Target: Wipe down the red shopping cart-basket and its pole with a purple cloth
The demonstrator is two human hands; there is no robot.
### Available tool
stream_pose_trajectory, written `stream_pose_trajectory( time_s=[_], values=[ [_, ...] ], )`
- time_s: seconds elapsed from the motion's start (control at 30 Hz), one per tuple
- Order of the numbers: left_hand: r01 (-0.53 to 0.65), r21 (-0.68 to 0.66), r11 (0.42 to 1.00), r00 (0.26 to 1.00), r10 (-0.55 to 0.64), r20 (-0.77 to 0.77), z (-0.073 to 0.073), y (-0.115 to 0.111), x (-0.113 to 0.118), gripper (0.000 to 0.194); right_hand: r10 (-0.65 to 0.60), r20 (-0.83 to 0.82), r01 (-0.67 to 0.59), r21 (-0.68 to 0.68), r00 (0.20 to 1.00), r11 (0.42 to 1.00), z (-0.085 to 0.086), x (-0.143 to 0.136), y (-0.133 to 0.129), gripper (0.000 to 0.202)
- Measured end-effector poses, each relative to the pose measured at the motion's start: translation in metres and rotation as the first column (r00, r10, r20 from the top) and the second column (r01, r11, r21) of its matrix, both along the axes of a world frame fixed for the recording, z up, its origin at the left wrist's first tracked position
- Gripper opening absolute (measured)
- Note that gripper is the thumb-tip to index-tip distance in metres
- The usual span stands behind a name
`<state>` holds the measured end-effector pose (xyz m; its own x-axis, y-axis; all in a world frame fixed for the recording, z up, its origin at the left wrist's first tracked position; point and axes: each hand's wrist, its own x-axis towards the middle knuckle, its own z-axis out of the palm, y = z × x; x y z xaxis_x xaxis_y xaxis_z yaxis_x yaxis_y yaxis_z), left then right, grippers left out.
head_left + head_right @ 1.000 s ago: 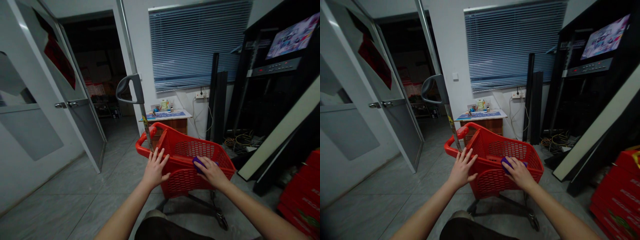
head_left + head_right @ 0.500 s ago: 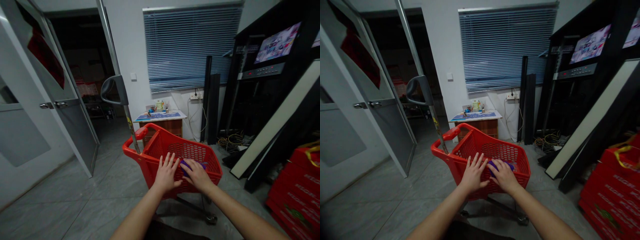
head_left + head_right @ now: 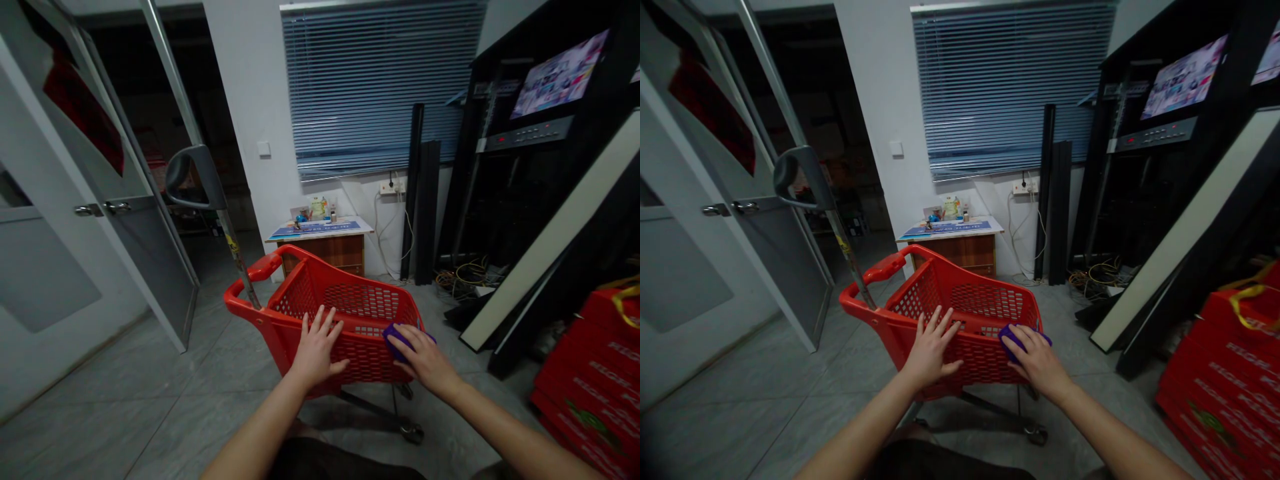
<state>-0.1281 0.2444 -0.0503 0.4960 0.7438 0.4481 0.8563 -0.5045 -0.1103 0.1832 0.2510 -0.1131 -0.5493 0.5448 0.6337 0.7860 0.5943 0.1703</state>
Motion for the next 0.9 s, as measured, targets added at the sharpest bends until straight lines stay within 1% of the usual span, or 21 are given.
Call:
stream_pose_trajectory(
  time_s=[0.07,0.2,0.3,0.4,0.53,0.6,0.63,0.7,0.77,0.9],
  values=[
    [0.004,-0.005,1.000,1.000,-0.004,-0.002,0.000,0.001,-0.001,0.082,-0.005,-0.012,0.005,0.005,1.000,1.000,0.003,-0.011,0.000,0.051],
    [0.015,-0.009,1.000,1.000,-0.015,0.003,0.001,0.002,-0.003,0.081,0.014,0.009,-0.014,-0.007,1.000,1.000,0.013,-0.045,0.001,0.056],
    [0.020,-0.011,1.000,1.000,-0.020,0.009,0.001,0.003,-0.004,0.080,0.039,0.021,-0.038,-0.018,0.999,0.999,0.018,-0.060,0.002,0.056],
    [0.022,-0.019,1.000,1.000,-0.022,0.008,0.001,0.003,-0.004,0.077,0.042,-0.002,-0.042,-0.023,0.999,0.999,0.021,-0.073,0.005,0.056],
    [0.029,-0.028,0.999,0.999,-0.029,0.019,0.001,0.002,-0.004,0.076,0.078,-0.009,-0.079,-0.070,0.997,0.994,0.028,-0.103,0.012,0.062],
    [0.037,-0.031,0.999,0.999,-0.036,0.021,0.001,0.002,-0.005,0.078,0.097,0.004,-0.097,-0.090,0.995,0.991,0.031,-0.111,0.014,0.062],
    [0.043,-0.033,0.999,0.999,-0.042,0.020,0.001,0.002,-0.006,0.077,0.107,0.016,-0.105,-0.094,0.994,0.990,0.032,-0.111,0.014,0.061],
    [0.053,-0.036,0.998,0.998,-0.052,0.019,0.001,0.002,-0.008,0.075,0.126,0.049,-0.121,-0.095,0.991,0.988,0.032,-0.102,0.013,0.056],
    [0.060,-0.035,0.998,0.998,-0.059,0.024,0.001,0.003,-0.009,0.073,0.128,0.077,-0.121,-0.089,0.989,0.989,0.030,-0.086,0.011,0.053],
    [0.079,-0.045,0.996,0.996,-0.077,0.050,0.002,0.003,-0.009,0.070,0.114,0.110,-0.105,-0.080,0.987,0.991,0.022,-0.046,0.005,0.054]
  ],
)
